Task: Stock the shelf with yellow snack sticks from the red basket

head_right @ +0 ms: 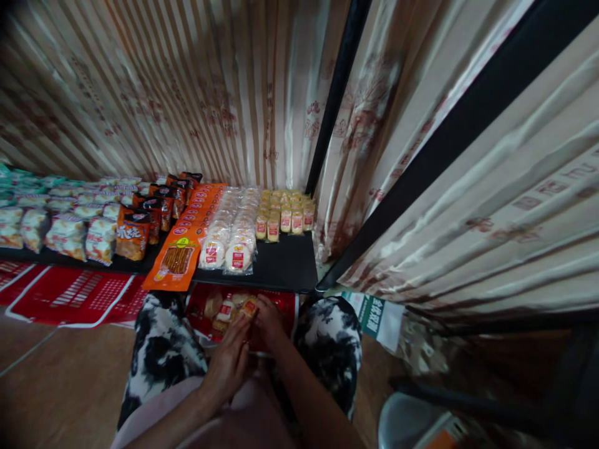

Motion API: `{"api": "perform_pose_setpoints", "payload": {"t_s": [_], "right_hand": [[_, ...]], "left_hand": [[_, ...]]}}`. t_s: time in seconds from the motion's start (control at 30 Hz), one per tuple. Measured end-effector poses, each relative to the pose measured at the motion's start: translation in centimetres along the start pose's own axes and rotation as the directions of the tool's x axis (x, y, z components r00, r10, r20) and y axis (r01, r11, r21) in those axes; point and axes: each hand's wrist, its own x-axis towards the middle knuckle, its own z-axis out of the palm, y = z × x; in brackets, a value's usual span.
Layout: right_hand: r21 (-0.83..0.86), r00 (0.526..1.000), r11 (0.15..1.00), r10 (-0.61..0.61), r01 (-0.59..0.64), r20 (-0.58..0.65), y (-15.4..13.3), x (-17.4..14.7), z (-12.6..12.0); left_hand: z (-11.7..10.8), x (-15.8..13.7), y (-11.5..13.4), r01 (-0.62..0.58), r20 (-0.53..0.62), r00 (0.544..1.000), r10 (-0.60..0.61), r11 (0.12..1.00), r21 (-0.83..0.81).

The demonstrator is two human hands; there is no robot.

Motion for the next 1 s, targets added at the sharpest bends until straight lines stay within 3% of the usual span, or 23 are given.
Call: {"api": "perform_pose_setpoints", "payload": {"t_s": [0.2,0.53,1.0], "right_hand": [[0.068,0.996,0.995,0.073,-0.076,0.042,-1.3,-2.2,0.3],[0.035,0.997,0.999,0.017,-0.019,0.071,-2.0,-3.7,0.2],[0.028,0.995,1.0,0.009,-0.012,0.099,-1.4,-3.0,0.1]], "left_hand": [[-1.9,0.6,0.1,0.027,-0.103,0.994,-0.027,1.0,-0.01],[-2.5,1.5,-1.4,0.018,-0.266,0.963,-0.032,0.998,-0.052],[-3.9,3.1,-1.7,0.049,-0.316,0.945,-0.083,0.992,-0.113]]}}
